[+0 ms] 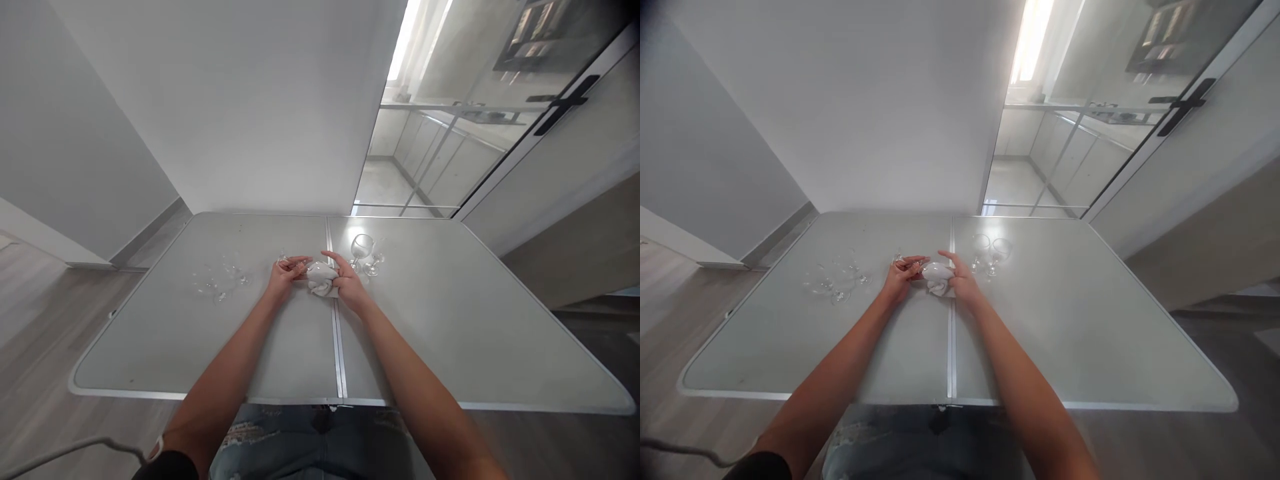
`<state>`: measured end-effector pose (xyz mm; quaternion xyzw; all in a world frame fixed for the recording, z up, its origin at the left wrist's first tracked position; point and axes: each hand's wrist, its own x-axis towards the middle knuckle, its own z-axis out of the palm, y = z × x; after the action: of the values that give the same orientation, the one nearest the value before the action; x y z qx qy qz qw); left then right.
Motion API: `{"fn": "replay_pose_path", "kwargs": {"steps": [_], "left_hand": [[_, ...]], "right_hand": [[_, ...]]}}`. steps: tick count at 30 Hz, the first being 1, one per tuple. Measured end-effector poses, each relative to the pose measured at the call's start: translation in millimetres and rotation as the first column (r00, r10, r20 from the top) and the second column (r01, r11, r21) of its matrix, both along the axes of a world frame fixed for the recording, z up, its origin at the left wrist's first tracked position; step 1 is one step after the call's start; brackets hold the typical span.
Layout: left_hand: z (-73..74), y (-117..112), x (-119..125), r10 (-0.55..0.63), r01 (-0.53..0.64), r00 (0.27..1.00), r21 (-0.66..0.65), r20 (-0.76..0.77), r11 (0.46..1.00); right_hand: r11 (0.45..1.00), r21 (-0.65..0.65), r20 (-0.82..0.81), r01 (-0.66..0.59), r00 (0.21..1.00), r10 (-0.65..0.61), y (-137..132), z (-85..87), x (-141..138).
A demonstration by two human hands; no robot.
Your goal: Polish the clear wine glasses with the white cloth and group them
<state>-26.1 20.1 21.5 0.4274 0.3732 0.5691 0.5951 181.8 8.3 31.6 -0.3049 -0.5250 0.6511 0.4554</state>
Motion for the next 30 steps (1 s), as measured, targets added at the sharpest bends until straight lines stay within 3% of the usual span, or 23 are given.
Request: {"fn": "replay_pose_path", "kwargs": {"steps": [4,9,15,19,23,25,27,30], "left_hand": [[1.3,0,3,-0.017,0.019,0.998,-0.02,0.058,1.0],[-0.8,-4,4,-0.043,0.043,0.999,0.025,-0.028,0.999],[-2.6,0,0,0.029,-0.029,0.998,-0.006,-0.054,1.0],[-0.6,1,1,0.034,-0.033,0.999,-0.041,0.023,0.999],[0.8,-1,3,0.067,-0.066,0.997,-0.029,0.048,0.997],[1.0,-2,3,0.062,-0.062,0.998,0.003,0.02,0.998],[1.1,-2,3,0.059,-0.059,0.998,0.027,-0.011,0.998],[1.1,-1,1,0.078,-0.077,0.997,0.03,-0.026,0.997]], "right_hand": [[0.996,0.025,-0.057,0.082,0.995,-0.081,-1,0.1,2],[0.975,0.207,0.081,0.082,0.992,-0.101,-4,-2.9,-9],[0.998,0.008,0.091,-0.057,0.994,0.056,-3,3.9,-2],[1.0,-0.018,0.0,0.019,1.0,-0.019,-5,11.1,5],[0.985,0.144,0.087,0.091,0.991,-0.104,-7,7.3,-3],[0.959,0.267,0.189,0.093,0.971,-0.146,-8,4.3,-9],[0.948,0.31,0.245,0.066,0.958,-0.147,-9,3.8,-14],[0.987,0.161,0.171,0.022,0.984,-0.049,-9,8.5,-13]]}}
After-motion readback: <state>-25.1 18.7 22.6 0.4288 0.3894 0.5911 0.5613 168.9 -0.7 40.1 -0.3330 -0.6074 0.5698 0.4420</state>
